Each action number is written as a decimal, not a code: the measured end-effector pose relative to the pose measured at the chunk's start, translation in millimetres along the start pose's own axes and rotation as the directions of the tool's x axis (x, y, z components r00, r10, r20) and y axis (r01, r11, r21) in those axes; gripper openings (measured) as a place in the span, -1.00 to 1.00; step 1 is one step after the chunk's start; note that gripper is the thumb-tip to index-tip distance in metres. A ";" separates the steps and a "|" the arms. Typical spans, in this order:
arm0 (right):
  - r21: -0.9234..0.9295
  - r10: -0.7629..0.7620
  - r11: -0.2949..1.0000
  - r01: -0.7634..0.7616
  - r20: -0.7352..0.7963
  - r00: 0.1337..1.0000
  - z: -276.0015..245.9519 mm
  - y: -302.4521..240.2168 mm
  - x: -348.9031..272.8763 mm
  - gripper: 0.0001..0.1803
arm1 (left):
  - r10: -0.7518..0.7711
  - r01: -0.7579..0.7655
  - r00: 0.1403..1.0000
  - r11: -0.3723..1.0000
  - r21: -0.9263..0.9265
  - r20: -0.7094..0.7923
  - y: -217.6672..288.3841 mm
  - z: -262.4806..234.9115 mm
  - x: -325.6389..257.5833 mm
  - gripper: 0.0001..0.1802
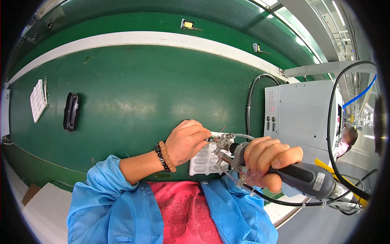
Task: The person uses a soldering iron to attach small electronic components to a circuit board. They repeatedly pick up components from the green workbench, position them on the board, and apply heat with the soldering iron. The person handles the components one at a time, placing them into a white tray after soldering.
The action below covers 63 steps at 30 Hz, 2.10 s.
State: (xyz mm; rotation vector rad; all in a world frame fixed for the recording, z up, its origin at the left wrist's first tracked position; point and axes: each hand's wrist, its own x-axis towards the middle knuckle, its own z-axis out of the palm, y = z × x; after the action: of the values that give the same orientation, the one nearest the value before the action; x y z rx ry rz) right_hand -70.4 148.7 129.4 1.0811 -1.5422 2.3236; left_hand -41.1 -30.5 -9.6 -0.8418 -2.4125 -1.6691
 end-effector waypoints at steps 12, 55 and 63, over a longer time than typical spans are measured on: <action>-0.339 -0.149 0.939 0.065 -0.229 0.962 40.7 -77.9 -6.2 -0.49 | 0.059 -0.059 0.998 0.998 0.015 0.000 -0.6 2.0 -0.4 -0.74; -0.005 0.039 0.999 -0.043 -0.331 0.943 19.0 -88.0 -26.0 -0.48 | -0.364 0.344 0.898 0.931 -0.123 -0.248 15.8 -69.5 1.5 -0.72; -0.022 0.078 0.996 -0.090 -0.319 0.945 16.0 -96.6 -37.4 -0.48 | -0.176 0.553 0.697 0.748 0.366 -0.695 -127.0 -258.4 91.4 -0.65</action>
State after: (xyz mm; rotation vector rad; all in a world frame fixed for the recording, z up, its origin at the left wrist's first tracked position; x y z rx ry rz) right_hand 11.5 189.0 180.7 0.6022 -1.5224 2.3691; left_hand -239.2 -256.5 21.0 0.3127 -2.4080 -0.9487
